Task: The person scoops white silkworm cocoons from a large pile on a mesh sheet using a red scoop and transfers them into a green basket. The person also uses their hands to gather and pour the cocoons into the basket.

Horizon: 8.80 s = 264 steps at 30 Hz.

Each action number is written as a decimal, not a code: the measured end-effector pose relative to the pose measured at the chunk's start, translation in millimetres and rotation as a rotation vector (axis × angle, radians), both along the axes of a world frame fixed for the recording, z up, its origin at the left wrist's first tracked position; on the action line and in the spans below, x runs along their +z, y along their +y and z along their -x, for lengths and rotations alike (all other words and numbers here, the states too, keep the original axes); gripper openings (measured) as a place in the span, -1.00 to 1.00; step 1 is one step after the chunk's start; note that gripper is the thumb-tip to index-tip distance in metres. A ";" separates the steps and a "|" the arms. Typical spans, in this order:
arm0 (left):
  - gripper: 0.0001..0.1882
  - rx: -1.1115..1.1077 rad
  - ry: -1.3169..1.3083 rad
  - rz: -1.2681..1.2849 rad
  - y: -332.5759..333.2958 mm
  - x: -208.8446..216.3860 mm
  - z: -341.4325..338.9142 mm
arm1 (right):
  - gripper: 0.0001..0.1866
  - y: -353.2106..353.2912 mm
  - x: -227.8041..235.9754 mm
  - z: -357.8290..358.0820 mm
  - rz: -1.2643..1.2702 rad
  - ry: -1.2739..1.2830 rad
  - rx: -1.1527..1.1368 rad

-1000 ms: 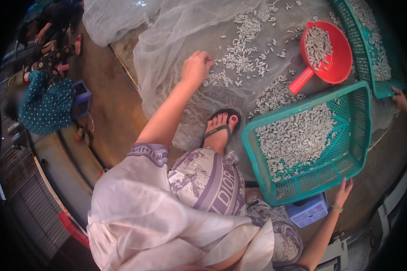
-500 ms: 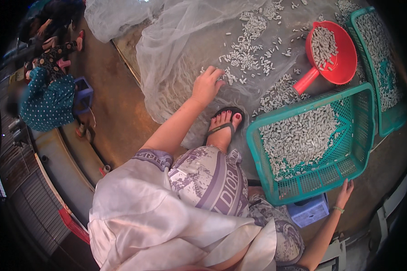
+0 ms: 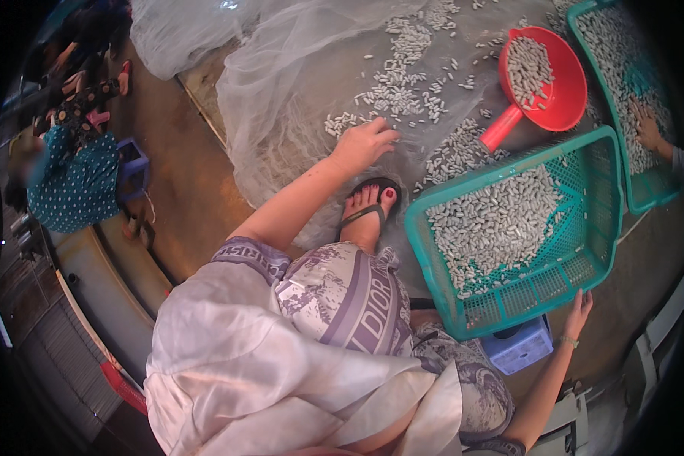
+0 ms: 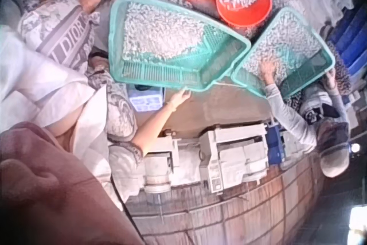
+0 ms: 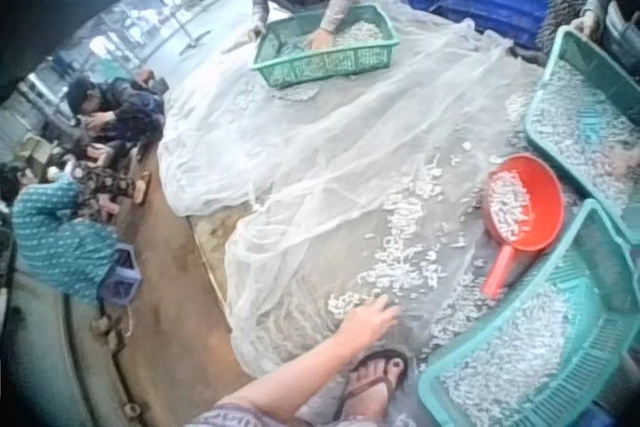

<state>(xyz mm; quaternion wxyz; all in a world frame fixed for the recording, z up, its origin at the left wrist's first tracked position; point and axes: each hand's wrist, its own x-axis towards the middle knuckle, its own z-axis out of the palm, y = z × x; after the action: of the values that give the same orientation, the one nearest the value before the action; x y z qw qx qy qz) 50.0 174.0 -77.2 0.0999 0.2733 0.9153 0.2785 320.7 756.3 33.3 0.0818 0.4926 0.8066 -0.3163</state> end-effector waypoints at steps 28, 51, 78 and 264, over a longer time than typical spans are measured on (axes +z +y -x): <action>-0.76 0.171 -0.015 -0.186 145.7 -34.1 105.4 | -0.30 -83.6 6.8 13.7 0.434 -0.274 -0.385; -0.81 0.571 0.011 -0.061 44.8 -16.4 191.0 | -0.35 -72.3 -8.4 2.9 0.484 -0.129 -0.467; -0.70 0.617 0.005 -0.467 45.2 -2.4 194.9 | -0.20 -73.8 -5.0 12.0 0.543 -0.112 -0.524; -0.25 -0.011 0.293 -0.047 132.3 22.1 109.3 | -0.58 -106.2 -15.8 151.8 0.019 0.341 0.387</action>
<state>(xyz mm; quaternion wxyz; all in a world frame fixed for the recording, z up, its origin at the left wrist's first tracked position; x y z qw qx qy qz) -59.3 306.3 -55.1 -0.0394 0.3183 0.9118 0.2564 168.9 650.1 17.5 0.0081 0.2677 0.8851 -0.3807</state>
